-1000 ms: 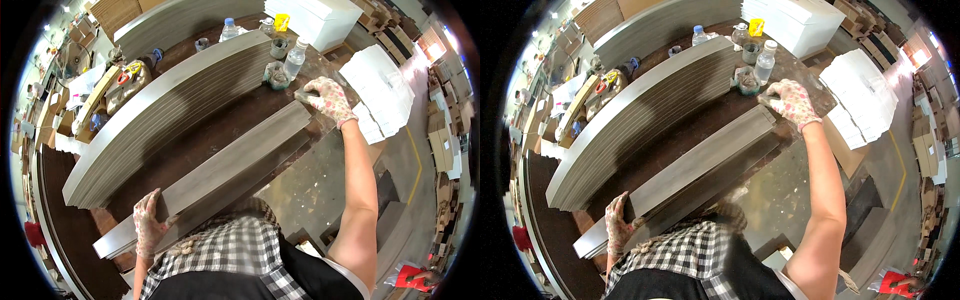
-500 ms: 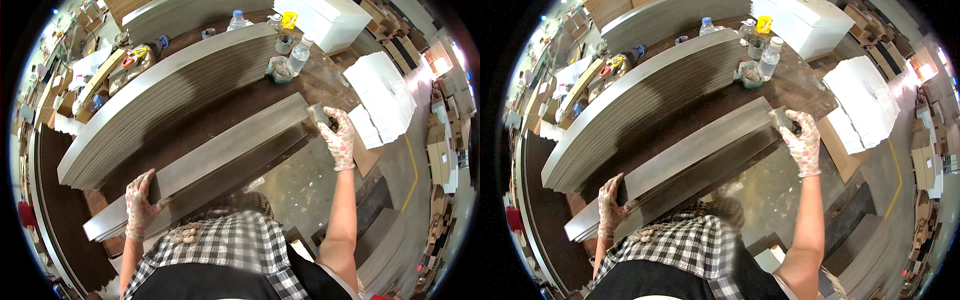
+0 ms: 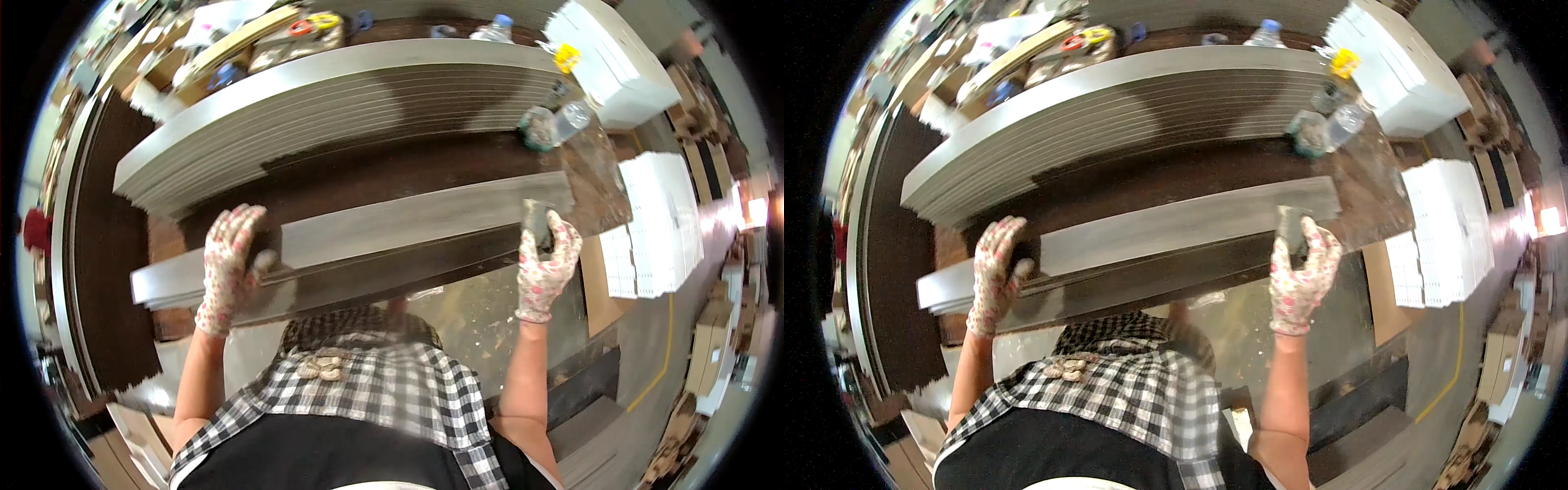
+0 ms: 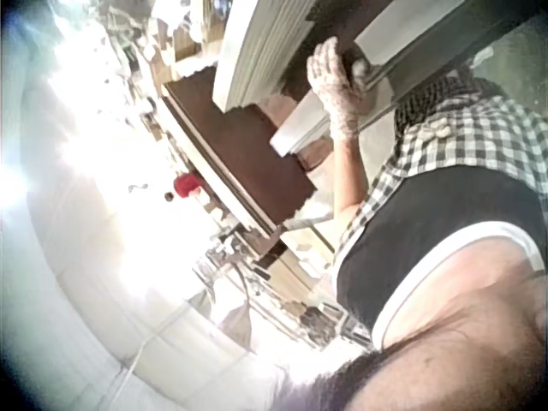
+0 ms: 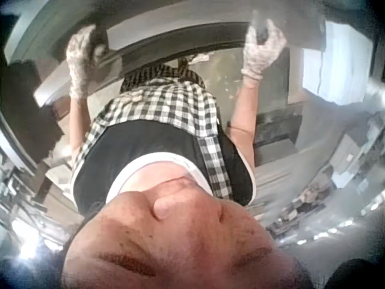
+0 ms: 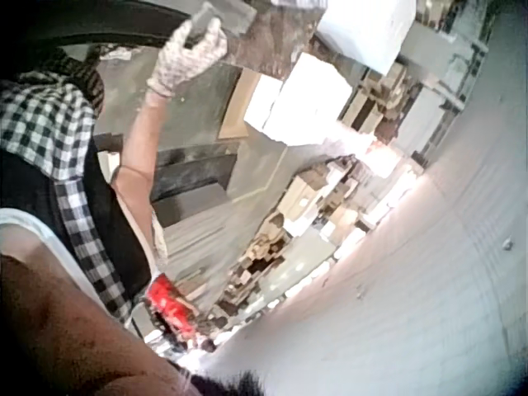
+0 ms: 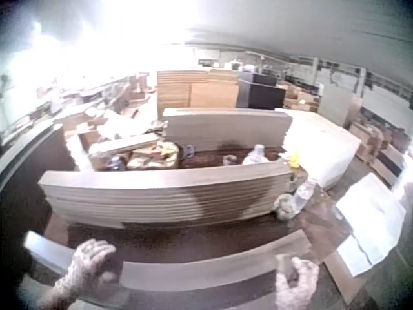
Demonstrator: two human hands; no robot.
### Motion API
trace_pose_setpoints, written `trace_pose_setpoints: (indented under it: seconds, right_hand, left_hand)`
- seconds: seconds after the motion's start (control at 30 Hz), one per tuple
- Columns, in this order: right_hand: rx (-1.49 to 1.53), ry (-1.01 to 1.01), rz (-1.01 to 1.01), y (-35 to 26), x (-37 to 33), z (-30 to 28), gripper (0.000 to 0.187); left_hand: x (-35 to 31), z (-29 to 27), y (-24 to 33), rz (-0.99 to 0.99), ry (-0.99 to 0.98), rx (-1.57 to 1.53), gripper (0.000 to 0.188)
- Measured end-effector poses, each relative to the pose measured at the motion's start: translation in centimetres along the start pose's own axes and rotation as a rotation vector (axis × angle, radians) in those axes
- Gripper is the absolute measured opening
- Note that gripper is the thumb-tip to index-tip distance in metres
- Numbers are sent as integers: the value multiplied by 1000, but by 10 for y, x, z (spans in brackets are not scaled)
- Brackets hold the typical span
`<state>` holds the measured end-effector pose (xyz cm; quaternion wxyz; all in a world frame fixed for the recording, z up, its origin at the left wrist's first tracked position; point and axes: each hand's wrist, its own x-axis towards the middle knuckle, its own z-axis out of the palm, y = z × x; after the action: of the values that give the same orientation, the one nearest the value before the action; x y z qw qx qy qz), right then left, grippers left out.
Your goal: The person sands the sides of a wood plank by hand using a sanding block, then wipes the plank with a cloth and continues sanding different areas.
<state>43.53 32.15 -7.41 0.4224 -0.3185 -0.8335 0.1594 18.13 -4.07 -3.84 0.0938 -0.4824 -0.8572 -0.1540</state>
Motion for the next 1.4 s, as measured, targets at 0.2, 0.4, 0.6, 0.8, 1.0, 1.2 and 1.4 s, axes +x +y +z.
trace_pose_setpoints:
  seconds: [0.2, 0.4, 0.6, 0.8, 1.0, 1.2, 1.4]
  right_hand:
    - [193, -200, -210, -102, -61, 44, 49]
    - [367, -384, -521, -244, -111, 97, 49]
    - [491, -598, -834, -364, -125, 143, 39]
    - [488, -714, -1112, -484, -165, 198, 34]
    - [493, -740, -1177, -474, -161, 192, 32]
    - [327, -579, -925, -331, -125, 125, 40]
    - [258, -411, -622, -240, -90, 82, 40]
  left_hand:
    - [-83, -33, -106, -281, 169, 236, 31]
    - [-162, -84, -199, -588, 118, -197, 28]
    - [-172, -105, -238, -548, 119, -995, 33]
    - [-181, -102, -268, -547, 134, -1308, 28]
    - [-182, -82, -281, -445, 114, -1404, 33]
    - [-172, -89, -268, -493, 109, -1250, 37]
    - [-87, -72, -171, -646, 503, -1090, 36]
